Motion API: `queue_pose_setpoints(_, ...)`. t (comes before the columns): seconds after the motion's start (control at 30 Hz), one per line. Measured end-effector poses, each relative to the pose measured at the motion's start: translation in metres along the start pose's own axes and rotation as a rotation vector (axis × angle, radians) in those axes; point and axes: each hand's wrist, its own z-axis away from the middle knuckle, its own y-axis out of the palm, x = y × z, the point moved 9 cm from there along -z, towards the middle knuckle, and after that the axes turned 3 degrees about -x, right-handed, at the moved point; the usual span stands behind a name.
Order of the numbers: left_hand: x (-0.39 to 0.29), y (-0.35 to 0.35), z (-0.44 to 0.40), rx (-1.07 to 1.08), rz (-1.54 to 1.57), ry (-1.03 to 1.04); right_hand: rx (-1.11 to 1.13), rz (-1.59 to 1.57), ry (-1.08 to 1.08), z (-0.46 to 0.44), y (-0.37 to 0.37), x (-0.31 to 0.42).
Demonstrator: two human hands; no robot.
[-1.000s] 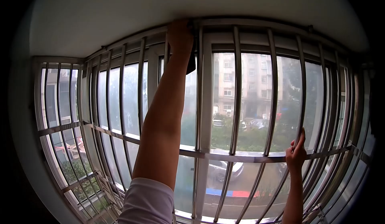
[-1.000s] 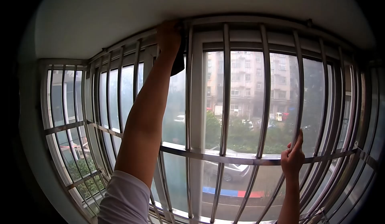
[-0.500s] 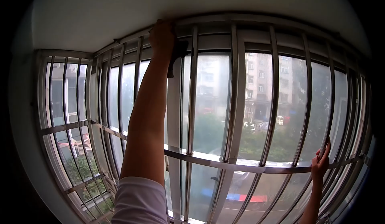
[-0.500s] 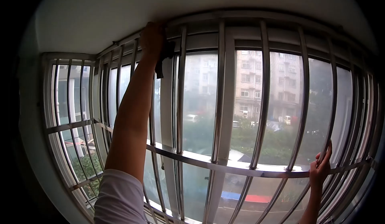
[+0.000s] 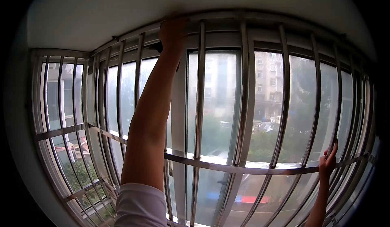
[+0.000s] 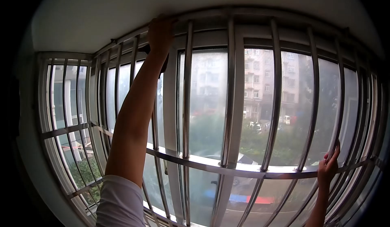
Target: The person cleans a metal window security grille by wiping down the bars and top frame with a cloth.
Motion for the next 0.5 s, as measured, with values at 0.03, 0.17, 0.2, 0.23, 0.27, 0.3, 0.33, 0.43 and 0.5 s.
queue_pose_setpoints(0.03,0.006,0.003,-0.002,0.071,-0.105,-0.067,0.016,-0.002,0.034,-0.001,0.001,-0.002)
queue_pose_setpoints(0.17,0.057,-0.027,0.008,0.111,-0.217,-0.306,-0.025,-0.02,-0.036,-0.001,0.0,0.003)
queue_pose_setpoints(0.2,0.072,-0.026,0.008,0.11,-0.215,-0.304,-0.027,-0.019,-0.034,0.0,0.0,0.002)
queue_pose_setpoints(0.23,0.095,-0.02,0.013,0.118,-0.224,-0.369,-0.022,-0.012,-0.016,0.0,0.001,0.0)
queue_pose_setpoints(0.27,0.107,-0.015,0.019,0.126,-0.233,-0.437,-0.018,-0.004,-0.001,0.0,0.0,-0.001)
queue_pose_setpoints(0.3,0.102,-0.014,0.017,0.122,-0.23,-0.438,-0.023,-0.003,-0.003,0.0,-0.002,-0.002)
queue_pose_setpoints(0.33,0.096,-0.013,0.013,0.12,-0.239,-0.422,0.0,-0.009,0.033,0.0,0.0,-0.005)
queue_pose_setpoints(0.43,0.067,-0.016,0.002,0.111,-0.27,-0.399,-0.004,-0.022,0.048,0.0,0.001,-0.001)
queue_pose_setpoints(0.5,0.045,-0.024,0.002,0.111,-0.298,-0.4,-0.004,-0.012,0.028,0.0,0.001,0.001)
